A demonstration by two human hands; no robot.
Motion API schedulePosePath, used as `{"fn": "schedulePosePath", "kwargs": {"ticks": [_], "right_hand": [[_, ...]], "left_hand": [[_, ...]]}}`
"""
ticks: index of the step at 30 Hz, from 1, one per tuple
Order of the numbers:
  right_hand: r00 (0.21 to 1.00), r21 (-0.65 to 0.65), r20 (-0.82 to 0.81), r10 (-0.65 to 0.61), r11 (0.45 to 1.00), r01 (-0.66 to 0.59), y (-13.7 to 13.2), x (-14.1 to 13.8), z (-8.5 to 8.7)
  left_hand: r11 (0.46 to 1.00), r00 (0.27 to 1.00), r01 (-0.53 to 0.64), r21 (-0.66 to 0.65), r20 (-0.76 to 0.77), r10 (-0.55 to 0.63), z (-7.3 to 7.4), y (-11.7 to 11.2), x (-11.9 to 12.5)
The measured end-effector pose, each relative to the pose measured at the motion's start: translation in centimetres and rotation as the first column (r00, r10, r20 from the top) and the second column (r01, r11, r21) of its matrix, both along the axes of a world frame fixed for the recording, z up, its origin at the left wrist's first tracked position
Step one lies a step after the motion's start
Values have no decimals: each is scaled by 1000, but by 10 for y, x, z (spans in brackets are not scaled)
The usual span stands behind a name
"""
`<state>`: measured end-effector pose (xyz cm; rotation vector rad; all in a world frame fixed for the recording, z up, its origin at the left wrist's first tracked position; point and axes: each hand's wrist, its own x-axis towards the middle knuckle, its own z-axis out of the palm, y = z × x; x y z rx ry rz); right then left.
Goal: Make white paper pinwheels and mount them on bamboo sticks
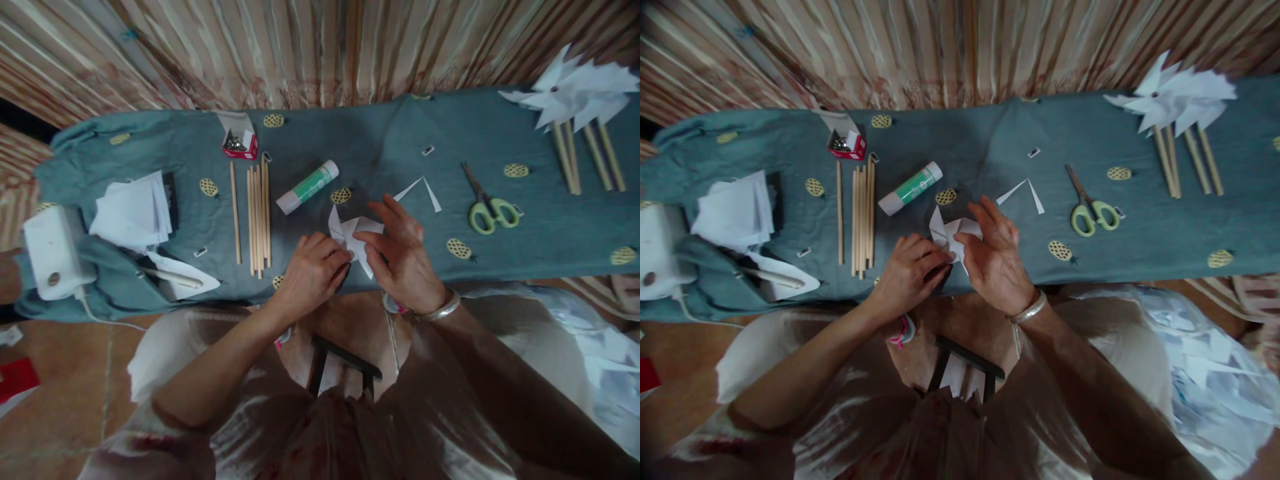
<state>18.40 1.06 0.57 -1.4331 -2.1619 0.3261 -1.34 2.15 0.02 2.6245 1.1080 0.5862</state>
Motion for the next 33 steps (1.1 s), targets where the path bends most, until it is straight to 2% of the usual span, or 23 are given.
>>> {"fn": "schedulePosePath", "kwargs": {"ticks": [6,11,16,19,24,29,33], "right_hand": [[997,48,60,46,998,-49,0,-3,-6],[996,23,77,51,998,-53,0,-9,-10],[999,-4,6,47,999,-47,2,-6,-6],[997,-12,-74,3,1000,-4,6,5,-3],[993,-70,-104,-58,996,51,13,16,-1],[983,-110,-150,-102,990,86,8,17,4],[976,-189,-166,-144,976,112,0,19,8]], "left_hand": [[1000,1000,9,5,19,-9,0,0,-2],[1000,1000,10,-12,10,-10,-2,0,-2],[1000,1000,6,17,10,-7,-2,0,-1],[999,1000,13,38,2,-13,-1,1,-1],[995,1000,3,102,-17,-1,0,6,-6],[988,999,-17,152,-30,22,2,15,-14],[992,999,-28,127,-31,32,4,17,-18]]}}
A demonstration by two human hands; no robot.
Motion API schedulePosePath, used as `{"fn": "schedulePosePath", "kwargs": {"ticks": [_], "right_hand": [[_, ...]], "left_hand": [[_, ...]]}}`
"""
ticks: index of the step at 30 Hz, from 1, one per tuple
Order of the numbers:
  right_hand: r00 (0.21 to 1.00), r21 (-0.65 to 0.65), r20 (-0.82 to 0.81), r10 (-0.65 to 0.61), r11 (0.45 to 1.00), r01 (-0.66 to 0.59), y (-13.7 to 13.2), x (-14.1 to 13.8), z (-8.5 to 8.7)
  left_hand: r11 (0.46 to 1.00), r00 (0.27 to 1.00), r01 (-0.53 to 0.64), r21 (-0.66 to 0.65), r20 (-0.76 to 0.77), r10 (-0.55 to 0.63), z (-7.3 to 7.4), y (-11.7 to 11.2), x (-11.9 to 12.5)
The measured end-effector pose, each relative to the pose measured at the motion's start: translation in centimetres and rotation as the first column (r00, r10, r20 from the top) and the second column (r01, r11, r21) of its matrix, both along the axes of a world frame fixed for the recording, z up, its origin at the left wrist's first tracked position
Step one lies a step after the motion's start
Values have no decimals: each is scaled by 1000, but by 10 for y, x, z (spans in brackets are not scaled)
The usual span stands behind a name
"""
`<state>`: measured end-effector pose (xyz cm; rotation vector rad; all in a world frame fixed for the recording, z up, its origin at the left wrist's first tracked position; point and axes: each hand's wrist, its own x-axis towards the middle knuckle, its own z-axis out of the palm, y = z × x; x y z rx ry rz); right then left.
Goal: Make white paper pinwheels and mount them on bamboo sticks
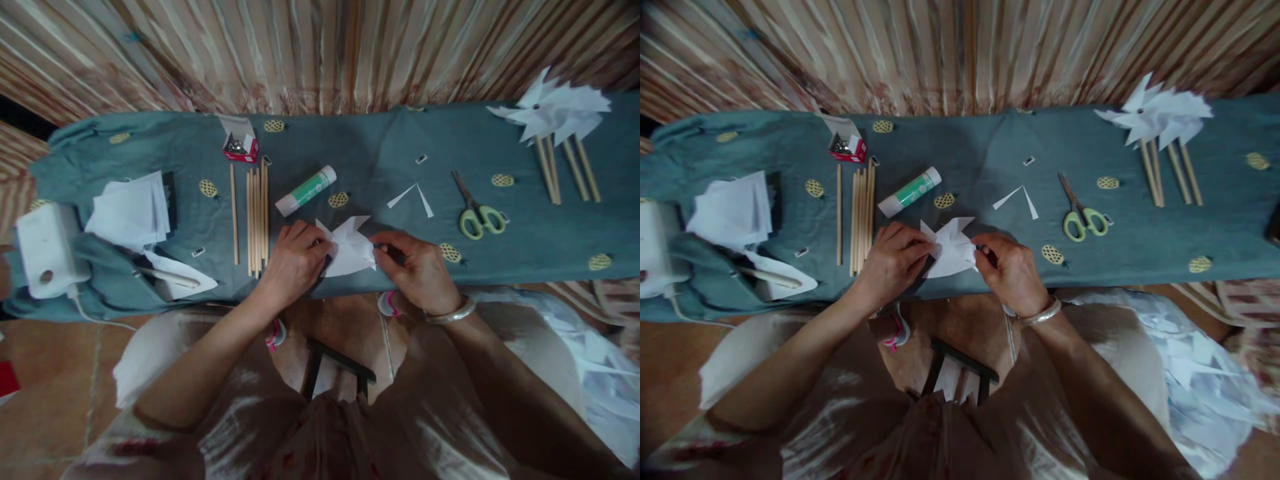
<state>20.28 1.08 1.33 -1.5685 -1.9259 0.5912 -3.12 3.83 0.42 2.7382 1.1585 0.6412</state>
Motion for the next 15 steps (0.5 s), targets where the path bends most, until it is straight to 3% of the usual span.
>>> {"fn": "schedulePosePath", "kwargs": {"ticks": [5,9,15], "right_hand": [[1000,-19,19,24,1000,-24,-4,2,1],[995,53,41,89,994,-91,-5,2,2],[980,121,97,172,976,-183,-7,0,2]], "left_hand": [[999,997,45,-24,59,-43,1,-10,7],[993,994,111,-43,7,-111,-1,-20,16],[996,995,89,-30,43,-87,-5,-24,18]]}}
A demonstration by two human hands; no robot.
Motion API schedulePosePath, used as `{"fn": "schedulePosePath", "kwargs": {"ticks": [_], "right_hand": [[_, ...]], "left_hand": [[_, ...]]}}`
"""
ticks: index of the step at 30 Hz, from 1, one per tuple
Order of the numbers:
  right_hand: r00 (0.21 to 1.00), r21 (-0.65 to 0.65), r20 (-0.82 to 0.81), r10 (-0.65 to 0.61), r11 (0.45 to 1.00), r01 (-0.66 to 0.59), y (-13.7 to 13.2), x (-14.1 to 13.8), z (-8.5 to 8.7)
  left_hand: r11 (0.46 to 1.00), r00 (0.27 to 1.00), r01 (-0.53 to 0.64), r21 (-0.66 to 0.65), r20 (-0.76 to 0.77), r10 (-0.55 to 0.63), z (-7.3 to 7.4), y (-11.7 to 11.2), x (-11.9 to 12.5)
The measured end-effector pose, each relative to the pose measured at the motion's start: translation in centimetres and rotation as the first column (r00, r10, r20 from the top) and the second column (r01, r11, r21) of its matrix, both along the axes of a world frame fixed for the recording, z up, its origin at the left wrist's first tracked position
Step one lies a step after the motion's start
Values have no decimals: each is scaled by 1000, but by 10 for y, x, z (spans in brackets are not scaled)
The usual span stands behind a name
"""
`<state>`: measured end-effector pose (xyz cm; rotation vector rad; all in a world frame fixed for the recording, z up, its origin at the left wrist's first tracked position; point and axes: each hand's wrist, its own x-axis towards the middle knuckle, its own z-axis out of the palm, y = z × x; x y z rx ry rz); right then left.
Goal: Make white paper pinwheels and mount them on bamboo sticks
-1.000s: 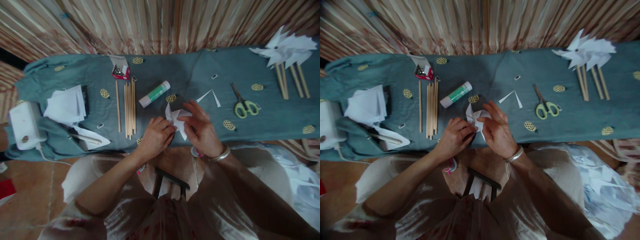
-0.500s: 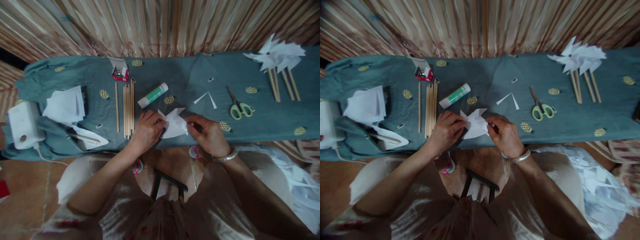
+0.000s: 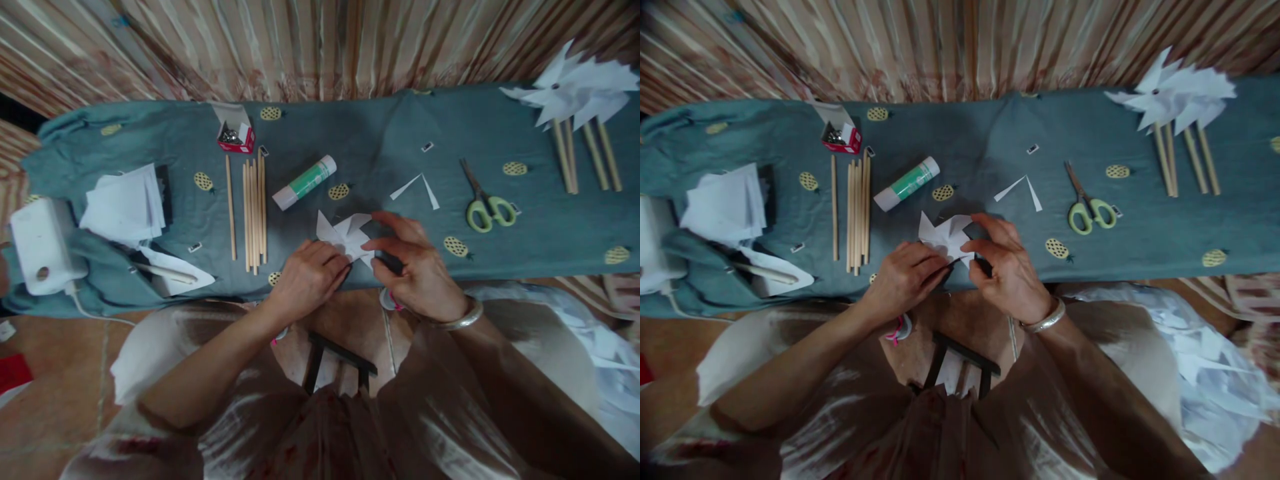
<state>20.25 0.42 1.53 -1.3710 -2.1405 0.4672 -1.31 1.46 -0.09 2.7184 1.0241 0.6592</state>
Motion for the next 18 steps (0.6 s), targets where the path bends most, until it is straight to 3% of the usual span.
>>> {"fn": "schedulePosePath", "kwargs": {"ticks": [5,13,18], "right_hand": [[998,-40,-48,37,998,-39,0,-7,-5],[998,-24,-56,-13,1000,12,-1,-14,-17],[996,27,-83,-36,999,38,1,-18,-21]], "left_hand": [[997,998,-22,-67,63,26,-2,-2,0],[984,990,-15,-177,138,40,-3,-6,-3],[988,990,27,-151,142,-5,-5,-8,-5]]}}
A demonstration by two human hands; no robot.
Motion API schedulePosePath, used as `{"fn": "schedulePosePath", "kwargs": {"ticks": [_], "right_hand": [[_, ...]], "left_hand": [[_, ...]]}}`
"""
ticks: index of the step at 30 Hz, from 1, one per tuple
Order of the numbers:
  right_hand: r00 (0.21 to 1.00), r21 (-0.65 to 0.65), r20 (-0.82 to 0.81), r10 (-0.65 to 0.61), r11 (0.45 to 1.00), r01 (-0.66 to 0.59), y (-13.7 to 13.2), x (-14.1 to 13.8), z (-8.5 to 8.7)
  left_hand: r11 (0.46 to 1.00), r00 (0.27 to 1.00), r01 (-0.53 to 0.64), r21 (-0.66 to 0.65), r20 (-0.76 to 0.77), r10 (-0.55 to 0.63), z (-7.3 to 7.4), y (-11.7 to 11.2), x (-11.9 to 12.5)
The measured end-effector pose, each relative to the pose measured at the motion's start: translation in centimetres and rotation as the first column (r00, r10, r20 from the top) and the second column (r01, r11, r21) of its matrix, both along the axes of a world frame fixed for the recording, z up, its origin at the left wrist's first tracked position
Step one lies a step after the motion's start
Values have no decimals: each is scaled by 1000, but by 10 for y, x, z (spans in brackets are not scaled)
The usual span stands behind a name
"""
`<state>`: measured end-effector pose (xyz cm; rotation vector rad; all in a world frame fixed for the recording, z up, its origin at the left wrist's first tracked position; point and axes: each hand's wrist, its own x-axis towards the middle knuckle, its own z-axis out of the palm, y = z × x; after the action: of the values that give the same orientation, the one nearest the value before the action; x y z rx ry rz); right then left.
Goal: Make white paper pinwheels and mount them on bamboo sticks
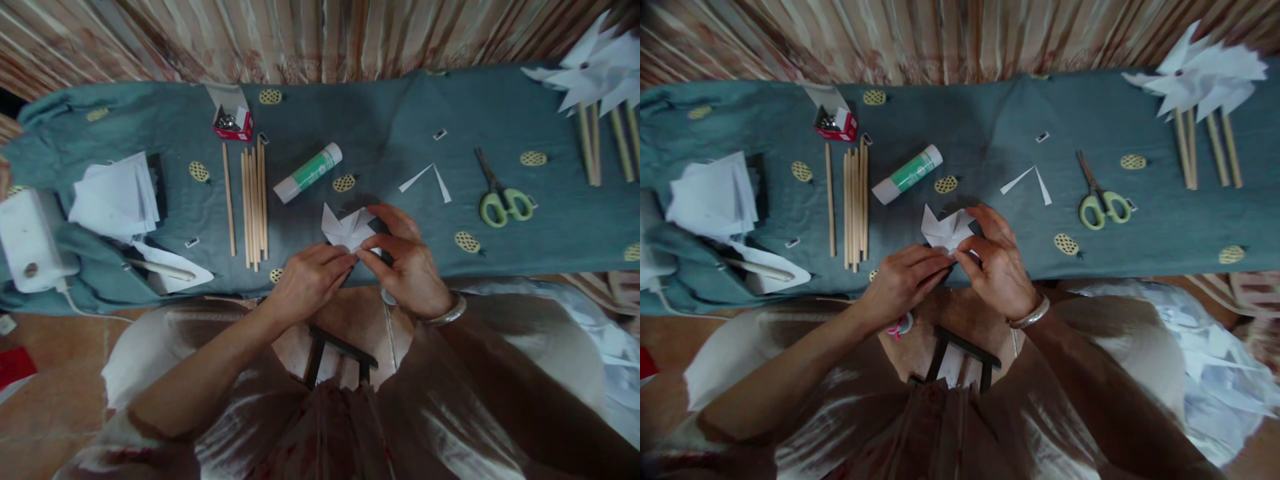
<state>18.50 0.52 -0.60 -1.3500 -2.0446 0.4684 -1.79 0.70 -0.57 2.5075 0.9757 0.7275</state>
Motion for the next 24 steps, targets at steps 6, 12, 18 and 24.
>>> {"fn": "schedulePosePath", "kwargs": {"ticks": [6,12,18,24], "right_hand": [[1000,57,4,-30,998,30,0,-5,-2],[998,45,13,-55,997,55,-1,-7,-3],[996,51,40,-84,995,82,-1,-9,-5],[995,42,32,-97,995,96,-2,-9,-4]], "left_hand": [[998,1000,-16,53,8,15,-1,1,1],[999,1000,-26,31,5,25,2,1,2],[999,999,-37,4,-27,37,1,1,1],[999,999,-34,2,-18,34,2,1,1]]}}
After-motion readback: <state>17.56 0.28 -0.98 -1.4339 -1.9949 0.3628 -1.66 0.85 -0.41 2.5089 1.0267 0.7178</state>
